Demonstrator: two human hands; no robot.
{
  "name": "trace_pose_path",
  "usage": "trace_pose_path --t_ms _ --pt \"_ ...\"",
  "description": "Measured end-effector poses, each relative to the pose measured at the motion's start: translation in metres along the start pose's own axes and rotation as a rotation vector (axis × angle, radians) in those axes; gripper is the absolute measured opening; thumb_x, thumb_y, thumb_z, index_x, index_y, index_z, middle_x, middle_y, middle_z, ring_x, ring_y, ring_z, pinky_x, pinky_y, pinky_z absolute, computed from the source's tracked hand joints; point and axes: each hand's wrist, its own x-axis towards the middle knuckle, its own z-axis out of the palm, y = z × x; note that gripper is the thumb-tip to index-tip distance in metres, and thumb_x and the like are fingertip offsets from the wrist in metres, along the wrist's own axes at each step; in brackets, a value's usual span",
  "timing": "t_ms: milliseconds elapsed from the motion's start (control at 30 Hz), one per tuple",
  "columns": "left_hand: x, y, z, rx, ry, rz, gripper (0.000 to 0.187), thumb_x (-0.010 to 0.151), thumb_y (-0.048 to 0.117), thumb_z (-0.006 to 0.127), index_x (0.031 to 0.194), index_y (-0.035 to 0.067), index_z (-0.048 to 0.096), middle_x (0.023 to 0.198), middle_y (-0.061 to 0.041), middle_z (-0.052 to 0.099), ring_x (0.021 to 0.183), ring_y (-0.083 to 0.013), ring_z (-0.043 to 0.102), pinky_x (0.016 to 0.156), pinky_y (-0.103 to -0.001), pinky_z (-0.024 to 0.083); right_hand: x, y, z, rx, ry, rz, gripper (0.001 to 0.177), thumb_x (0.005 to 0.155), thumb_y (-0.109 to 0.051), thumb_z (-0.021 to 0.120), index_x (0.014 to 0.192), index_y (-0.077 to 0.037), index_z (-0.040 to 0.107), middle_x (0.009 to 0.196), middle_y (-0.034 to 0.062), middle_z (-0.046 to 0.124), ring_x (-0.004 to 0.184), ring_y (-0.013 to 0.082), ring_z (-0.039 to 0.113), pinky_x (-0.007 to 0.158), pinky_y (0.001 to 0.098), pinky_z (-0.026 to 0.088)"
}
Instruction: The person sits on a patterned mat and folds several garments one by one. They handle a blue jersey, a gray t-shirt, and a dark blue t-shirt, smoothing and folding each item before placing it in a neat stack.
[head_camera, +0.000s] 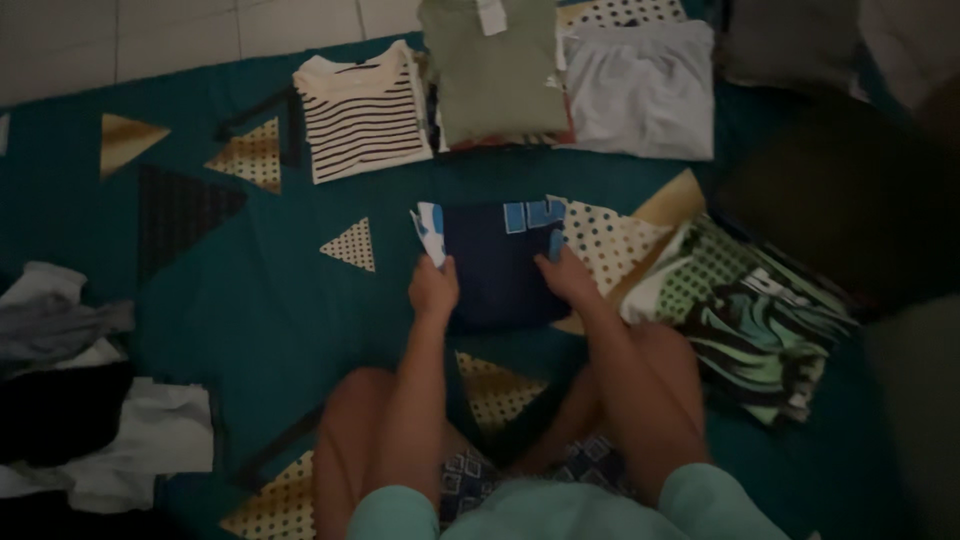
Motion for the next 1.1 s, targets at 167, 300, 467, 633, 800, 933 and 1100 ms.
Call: trace_pose_path --t_ms 167,300,467,633,800,933,1100 --pt "-0.01 0.02 -0.01 -0.239 -0.155 -0.118 0.044 0.103 0.037 0.052 0.126 0.0 0.055 0.112 -0.023 0.07 0.103 -0.039 0.072 0.085 -0.05 0.056 -0.055 -0.013 -0.044 0.554 -0.209 0.032 0.061 0.096 -0.028 0.058 0.152 -0.012 0.041 0.139 0.0206 0.062 0.12 0.0357 0.065 0.102 0.0477 0.054" --pt "-0.035 0.068 -0.015 -0.398 -0.21 0.008 0.049 0.1 0.037 0.059 0.136 0.003 0.052 0.122 -0.019 0.065 0.113 -0.033 0.065 0.095 -0.045 0.051 -0.09 0.004 -0.098 0.53 -0.137 0.142 0.066 0.098 -0.033 0.062 0.156 -0.012 0.038 0.149 0.0167 0.049 0.128 0.036 0.052 0.105 0.0537 0.048" --pt "-0.068 0.161 0.015 -0.478 -0.457 0.063 0.065 0.096 0.046 0.055 0.15 0.011 0.044 0.139 -0.017 0.062 0.127 -0.031 0.061 0.104 -0.045 0.047 -0.142 0.058 -0.191 0.773 0.036 -0.23 0.067 0.092 -0.027 0.064 0.152 -0.005 0.047 0.142 0.0189 0.063 0.127 0.0351 0.061 0.109 0.0447 0.048" --pt "-0.084 0.233 0.131 -0.429 -0.433 0.602 0.076 0.112 0.05 0.062 0.157 0.0 0.026 0.16 -0.029 0.034 0.145 -0.0442 0.034 0.114 -0.05 0.032 -0.185 0.135 -0.255 0.81 0.353 -0.043 0.069 0.092 -0.027 0.061 0.156 -0.015 0.039 0.145 0.0156 0.058 0.127 0.032 0.061 0.105 0.0444 0.051" --pt "-0.101 0.22 0.228 -0.212 -0.583 0.461 0.057 0.093 0.032 0.064 0.143 0.005 0.057 0.138 -0.021 0.066 0.129 -0.0359 0.064 0.107 -0.045 0.05 -0.181 0.213 -0.218 0.429 0.553 0.168 0.093 0.093 -0.025 0.066 0.163 -0.016 0.004 0.152 0.0252 0.037 0.134 0.0415 0.045 0.107 0.0494 0.041" --pt "-0.114 0.194 0.234 0.054 -0.322 0.543 0.064 0.089 0.038 0.076 0.137 0.001 0.057 0.13 -0.025 0.064 0.123 -0.0438 0.058 0.105 -0.05 0.045 -0.167 0.253 -0.176 0.282 0.755 0.355 0.084 0.089 -0.039 0.073 0.154 -0.012 0.027 0.148 0.0252 0.044 0.133 0.0417 0.048 0.107 0.0507 0.043" --pt "-0.128 0.208 0.21 0.226 -0.55 0.382 0.07 0.096 0.055 0.069 0.136 -0.002 0.059 0.134 -0.027 0.062 0.126 -0.0437 0.058 0.105 -0.051 0.046 -0.161 0.259 -0.176 0.335 0.708 0.566 0.083 0.085 -0.057 0.076 0.148 -0.011 0.047 0.144 0.0222 0.053 0.133 0.0408 0.052 0.107 0.0533 0.045"
